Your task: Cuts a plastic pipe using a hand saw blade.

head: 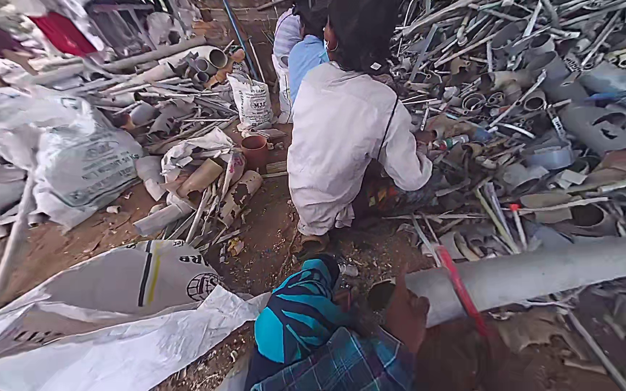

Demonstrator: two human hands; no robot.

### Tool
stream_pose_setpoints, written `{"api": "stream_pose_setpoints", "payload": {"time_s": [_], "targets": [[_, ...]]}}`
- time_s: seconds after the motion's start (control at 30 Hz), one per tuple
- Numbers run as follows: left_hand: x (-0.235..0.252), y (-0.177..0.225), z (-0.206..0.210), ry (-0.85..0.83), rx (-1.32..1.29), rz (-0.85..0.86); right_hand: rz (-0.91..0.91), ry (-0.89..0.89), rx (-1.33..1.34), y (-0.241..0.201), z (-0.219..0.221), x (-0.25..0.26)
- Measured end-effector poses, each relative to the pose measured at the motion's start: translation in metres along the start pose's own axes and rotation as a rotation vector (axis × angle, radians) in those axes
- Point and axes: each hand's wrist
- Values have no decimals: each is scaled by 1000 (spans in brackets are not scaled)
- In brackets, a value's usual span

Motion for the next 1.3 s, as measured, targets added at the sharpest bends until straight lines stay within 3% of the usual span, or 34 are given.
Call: {"api": "stream_pose_setpoints", "payload": {"time_s": [0.1,0.17,0.33,0.4,0.53,0.63,0.7,0.8,0.87,0.93,1.03,1.13,1.2,1.3], "targets": [[-7,9,1,-7,-23,5,181,156,132,62,-6,44],[-11,11,4,13,-26,6,260,120,123,60,-15,40],[-11,10,8,41,-49,52,-80,111,162,10,24,-15],[-12,9,9,48,-67,71,-90,57,131,11,17,-14],[-21,12,10,8,-106,186,175,49,203,50,-17,26],[-26,14,4,-197,-156,359,188,182,379,65,-21,27],[-25,12,1,-387,-216,472,8,411,431,52,-3,6],[-23,7,3,-605,-339,570,-266,758,285,30,21,-21],[-23,5,7,-668,-413,621,-245,765,296,34,18,-22],[-26,3,12,-695,-436,671,-96,649,429,51,6,-9],[-30,6,17,-608,-416,663,68,452,646,69,-8,8],[-30,7,21,-417,-372,606,-126,410,618,43,9,-12],[-27,7,20,-330,-345,575,-311,517,411,24,26,-27],[-23,8,16,-277,-332,535,-336,568,281,20,21,-20]]}}
Point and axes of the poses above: each hand's wrist, its own x-axis towards the middle knuckle, its own z-axis out of the palm, y = z × x, and after that the axes turned 4 degrees about -y, right-handed
